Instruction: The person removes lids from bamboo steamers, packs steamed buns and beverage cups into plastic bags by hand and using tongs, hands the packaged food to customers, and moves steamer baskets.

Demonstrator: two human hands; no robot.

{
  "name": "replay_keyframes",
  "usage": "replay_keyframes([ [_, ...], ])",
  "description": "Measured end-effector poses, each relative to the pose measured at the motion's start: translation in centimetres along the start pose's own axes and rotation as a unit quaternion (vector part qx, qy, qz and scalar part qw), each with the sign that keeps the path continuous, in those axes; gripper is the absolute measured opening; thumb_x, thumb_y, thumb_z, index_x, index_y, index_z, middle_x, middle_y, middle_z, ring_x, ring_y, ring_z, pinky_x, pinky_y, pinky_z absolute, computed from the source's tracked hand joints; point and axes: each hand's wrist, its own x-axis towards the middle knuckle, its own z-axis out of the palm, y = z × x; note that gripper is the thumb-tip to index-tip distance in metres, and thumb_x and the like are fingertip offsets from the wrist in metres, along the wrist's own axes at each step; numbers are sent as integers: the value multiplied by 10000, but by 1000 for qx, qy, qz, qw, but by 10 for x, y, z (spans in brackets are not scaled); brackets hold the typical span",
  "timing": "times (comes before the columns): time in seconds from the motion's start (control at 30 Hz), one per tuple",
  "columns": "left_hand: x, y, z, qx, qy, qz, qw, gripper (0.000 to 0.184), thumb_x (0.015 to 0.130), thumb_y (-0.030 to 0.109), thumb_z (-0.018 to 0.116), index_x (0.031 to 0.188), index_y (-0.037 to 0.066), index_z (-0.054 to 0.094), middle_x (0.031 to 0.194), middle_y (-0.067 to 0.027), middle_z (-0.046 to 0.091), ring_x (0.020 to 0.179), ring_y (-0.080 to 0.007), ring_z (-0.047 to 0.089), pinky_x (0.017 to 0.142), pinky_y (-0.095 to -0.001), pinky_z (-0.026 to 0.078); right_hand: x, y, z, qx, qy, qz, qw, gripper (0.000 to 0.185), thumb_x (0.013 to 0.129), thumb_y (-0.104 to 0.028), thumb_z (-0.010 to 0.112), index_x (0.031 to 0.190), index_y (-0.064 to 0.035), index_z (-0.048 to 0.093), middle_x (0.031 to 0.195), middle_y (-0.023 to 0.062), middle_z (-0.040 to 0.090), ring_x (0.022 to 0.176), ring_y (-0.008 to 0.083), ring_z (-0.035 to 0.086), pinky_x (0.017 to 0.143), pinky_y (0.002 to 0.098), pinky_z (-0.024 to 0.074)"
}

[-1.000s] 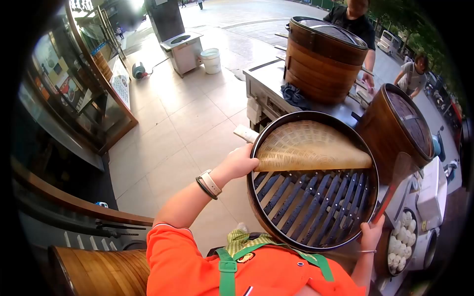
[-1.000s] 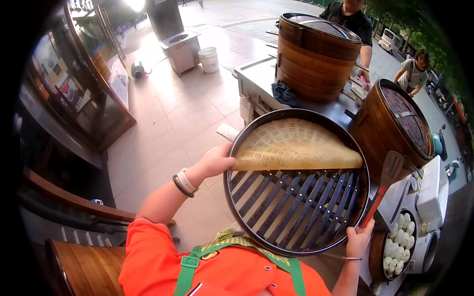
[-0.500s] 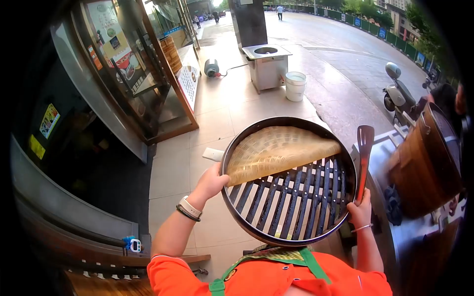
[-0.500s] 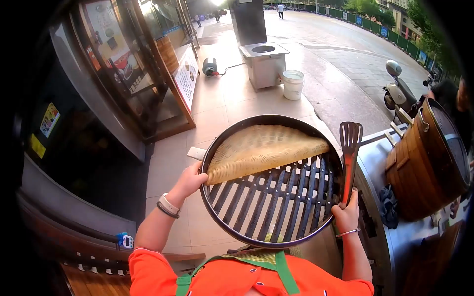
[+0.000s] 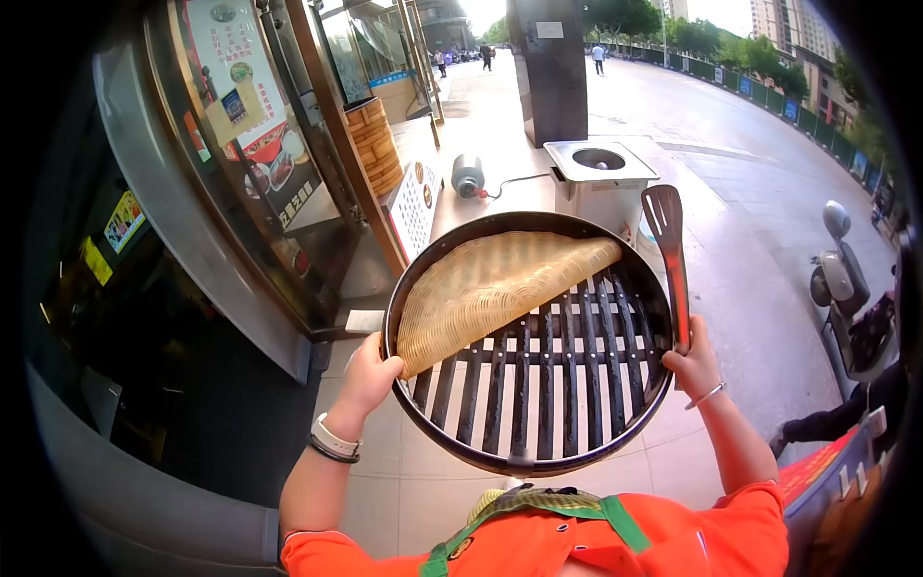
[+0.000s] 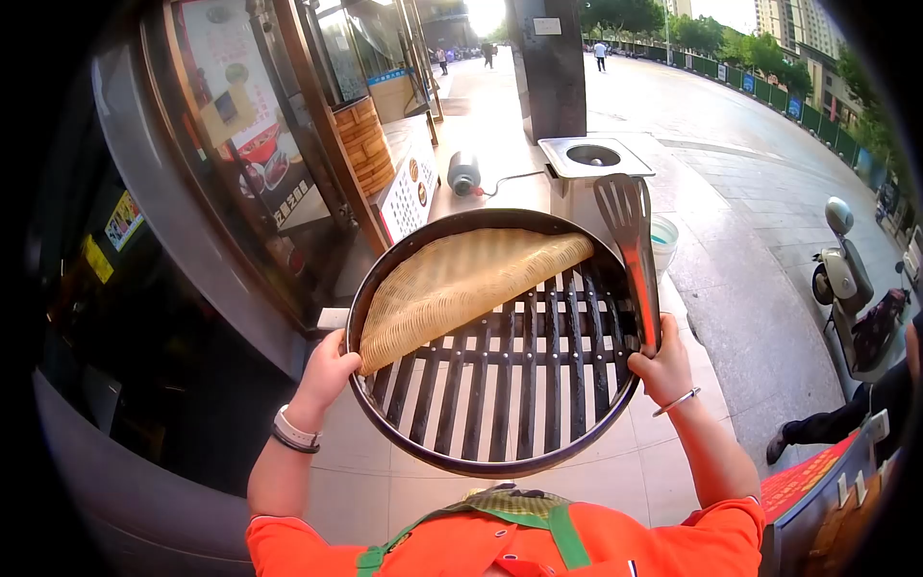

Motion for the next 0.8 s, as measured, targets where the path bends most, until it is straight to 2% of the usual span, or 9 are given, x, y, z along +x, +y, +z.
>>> replay_keyframes([
  [0.03,40,-3,0,-33,-14,-2,999,377,680,119,527,1007,-67,534,852,-151,617,781,-206,596,723,-299,456,31,0,6,-8,0,3,1000,416,607,-59,561,997,-32,418,621,4,418,558,108,421,519,256,382],
  [0.1,117,6,2,6,-16,15,1000,365,683,124,530,993,-67,539,830,-145,615,763,-201,592,714,-297,455,101,12,22,21,30,-30,999,404,610,-55,562,989,-31,423,618,3,415,551,106,417,513,256,381],
  [0.23,249,29,19,78,-41,37,995,359,682,180,528,941,-68,547,775,-178,601,723,-235,596,677,-330,456,208,-4,37,25,38,-6,999,393,638,-42,544,1010,-39,417,596,-22,406,525,77,400,489,230,363],
  [0.3,330,19,32,89,-31,66,993,348,679,193,522,907,-69,549,744,-194,588,705,-263,590,658,-346,451,286,12,53,51,29,-26,998,401,652,-35,534,1034,-38,410,590,-30,405,517,66,395,480,215,353],
  [0.4,451,26,37,131,-13,51,990,322,679,197,524,849,-75,539,734,-214,581,698,-283,586,651,-353,447,418,-1,87,58,40,-55,996,415,658,-37,538,1052,-35,408,602,-30,414,523,60,399,482,209,352],
  [0.47,494,30,47,151,8,62,987,320,680,213,530,813,-78,533,732,-231,578,705,-296,588,652,-361,444,469,9,90,61,26,-49,997,430,668,-37,538,1075,-33,401,609,-28,409,527,58,397,483,204,348],
  [0.5,524,34,41,139,7,33,990,333,679,220,532,821,-81,544,748,-236,586,725,-306,594,666,-366,447,500,-2,99,76,21,-67,995,423,677,-31,534,1078,-35,402,611,-28,402,523,56,389,478,200,338],
  [0.67,694,31,-3,185,105,100,972,395,686,253,537,901,-78,560,835,-244,596,822,-329,591,728,-370,448,686,-52,180,74,3,-124,990,328,690,-19,534,1007,-38,453,620,-18,418,521,62,393,472,200,328],
  [0.8,793,14,-53,187,132,64,971,369,669,244,556,819,-91,583,805,-241,602,768,-311,598,706,-360,452,806,-77,259,112,-20,-169,979,321,697,-16,535,1010,-21,463,693,9,466,598,83,447,551,198,376],
])
